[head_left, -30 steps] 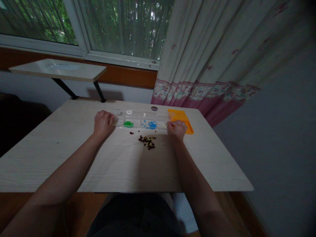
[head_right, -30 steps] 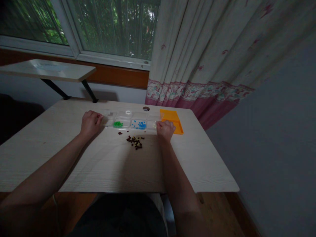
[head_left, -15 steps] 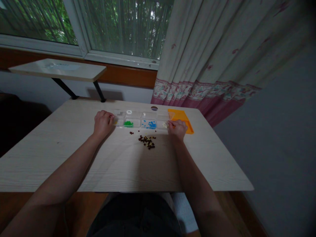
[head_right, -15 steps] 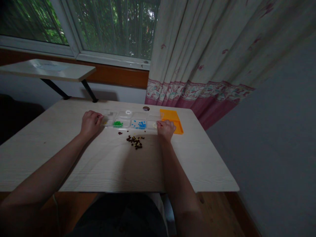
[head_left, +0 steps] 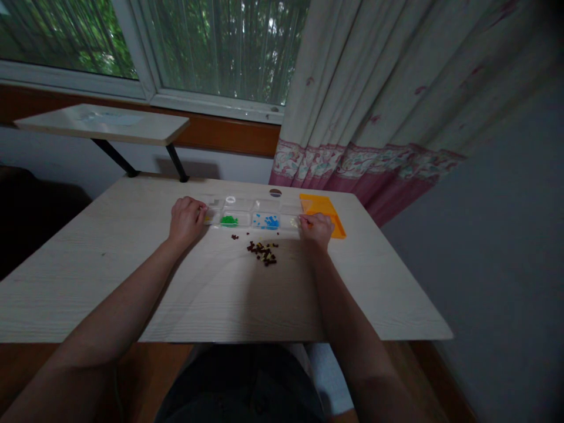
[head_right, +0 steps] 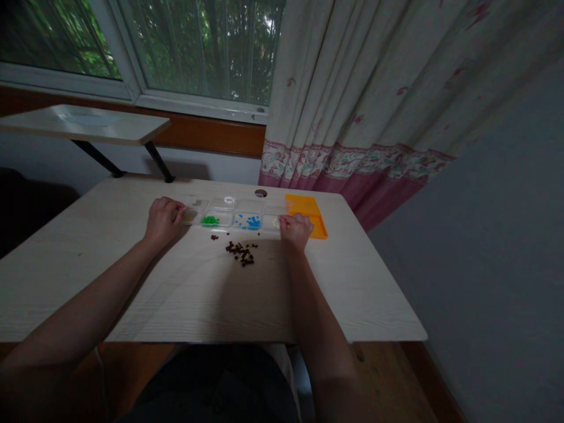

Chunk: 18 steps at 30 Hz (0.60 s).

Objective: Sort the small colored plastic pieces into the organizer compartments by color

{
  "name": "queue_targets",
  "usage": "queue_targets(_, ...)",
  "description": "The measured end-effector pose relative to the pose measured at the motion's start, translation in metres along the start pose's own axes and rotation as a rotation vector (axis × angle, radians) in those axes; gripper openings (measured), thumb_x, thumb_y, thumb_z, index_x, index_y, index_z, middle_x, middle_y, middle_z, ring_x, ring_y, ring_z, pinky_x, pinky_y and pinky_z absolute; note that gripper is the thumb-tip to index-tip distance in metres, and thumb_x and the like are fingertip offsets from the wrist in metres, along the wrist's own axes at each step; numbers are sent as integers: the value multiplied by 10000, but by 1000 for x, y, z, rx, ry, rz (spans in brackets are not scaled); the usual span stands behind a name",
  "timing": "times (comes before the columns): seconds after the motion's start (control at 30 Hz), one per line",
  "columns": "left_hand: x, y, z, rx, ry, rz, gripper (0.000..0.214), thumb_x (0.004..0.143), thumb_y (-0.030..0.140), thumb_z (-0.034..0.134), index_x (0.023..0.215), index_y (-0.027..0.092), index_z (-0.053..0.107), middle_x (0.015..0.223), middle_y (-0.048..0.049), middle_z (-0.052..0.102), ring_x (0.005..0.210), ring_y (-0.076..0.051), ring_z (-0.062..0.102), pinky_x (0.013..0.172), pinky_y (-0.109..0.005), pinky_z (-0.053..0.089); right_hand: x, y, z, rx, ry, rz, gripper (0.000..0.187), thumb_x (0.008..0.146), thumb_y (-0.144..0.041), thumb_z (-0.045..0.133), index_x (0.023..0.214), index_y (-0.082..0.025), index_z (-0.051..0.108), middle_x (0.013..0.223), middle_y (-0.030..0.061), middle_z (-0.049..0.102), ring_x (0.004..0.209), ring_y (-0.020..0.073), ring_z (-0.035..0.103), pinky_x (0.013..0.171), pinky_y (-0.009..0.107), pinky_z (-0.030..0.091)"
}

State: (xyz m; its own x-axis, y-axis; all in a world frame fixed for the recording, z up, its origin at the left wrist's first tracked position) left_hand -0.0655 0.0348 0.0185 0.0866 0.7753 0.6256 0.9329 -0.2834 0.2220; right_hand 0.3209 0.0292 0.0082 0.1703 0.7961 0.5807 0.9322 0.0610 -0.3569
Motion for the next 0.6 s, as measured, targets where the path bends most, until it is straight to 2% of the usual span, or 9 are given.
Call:
queue_targets(0.3,-3,16,-2,-48,-41,46,270,932,356,455,939,167,648,937,-105,563,953,-269,494,877,-426,386,0,-7,-5,21,5,-12,270,901,-354,526,899,-228,765,834,64,639,886,222,464,785,338,279)
queue_targets(0.6,-10,51,0,-151,-120,177,263,939,350,463,957,173,656,923,-99,584,958,-261,496,866,-418,396,-1,-28,-13,115,-135,-214,228,898,-351,572,859,-236,766,827,52,655,867,205,500,814,332,314)
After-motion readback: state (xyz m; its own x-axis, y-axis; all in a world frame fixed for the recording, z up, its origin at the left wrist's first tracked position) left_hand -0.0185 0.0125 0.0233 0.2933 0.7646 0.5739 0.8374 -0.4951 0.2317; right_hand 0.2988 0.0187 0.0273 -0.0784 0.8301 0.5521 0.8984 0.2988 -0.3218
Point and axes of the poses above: each hand's wrist, its own x-axis towards the middle knuckle, its own z-axis out of the palm, y = z × x, the point moved 1 cm from there along x, towards the middle knuckle
